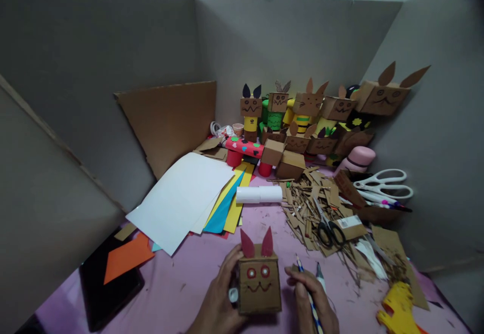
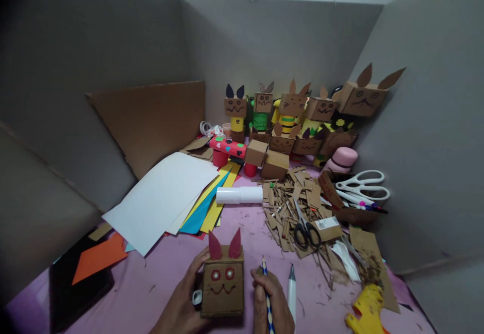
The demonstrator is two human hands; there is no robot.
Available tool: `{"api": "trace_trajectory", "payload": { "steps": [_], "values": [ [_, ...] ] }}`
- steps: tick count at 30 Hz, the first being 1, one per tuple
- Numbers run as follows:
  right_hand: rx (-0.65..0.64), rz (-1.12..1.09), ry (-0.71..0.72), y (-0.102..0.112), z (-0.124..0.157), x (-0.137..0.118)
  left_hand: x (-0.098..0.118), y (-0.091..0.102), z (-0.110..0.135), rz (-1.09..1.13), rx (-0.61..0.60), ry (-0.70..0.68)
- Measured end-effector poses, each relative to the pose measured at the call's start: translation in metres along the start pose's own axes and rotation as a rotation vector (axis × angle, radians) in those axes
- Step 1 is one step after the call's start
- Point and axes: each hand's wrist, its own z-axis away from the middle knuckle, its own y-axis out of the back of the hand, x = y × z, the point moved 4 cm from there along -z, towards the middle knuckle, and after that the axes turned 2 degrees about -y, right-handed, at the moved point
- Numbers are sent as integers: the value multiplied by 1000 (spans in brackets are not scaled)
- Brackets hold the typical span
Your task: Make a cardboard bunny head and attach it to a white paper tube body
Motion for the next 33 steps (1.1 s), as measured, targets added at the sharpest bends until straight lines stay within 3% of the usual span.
{"api": "trace_trajectory", "payload": {
  "steps": [5,10,15,20,24,28,31,33],
  "values": [
    [-181,-125,-174,-12,-3,0,-3,1,2,2,-21,-8],
    [-274,-298,-211,-23,1,5,-7,3,0,39,-27,11],
    [-189,-316,-231,-17,-8,14,-10,0,-1,132,-39,97],
    [-56,-295,-238,12,-27,23,-8,1,-10,208,-41,178],
    [-17,-267,-252,36,-30,20,-13,2,-15,52,-76,126],
    [-69,-283,-279,37,-16,10,-22,15,-3,-101,116,123],
    [-129,-335,-250,24,3,1,-15,26,16,-125,265,59],
    [-170,-351,-229,13,17,-4,-8,27,28,-90,296,41]
  ]
}}
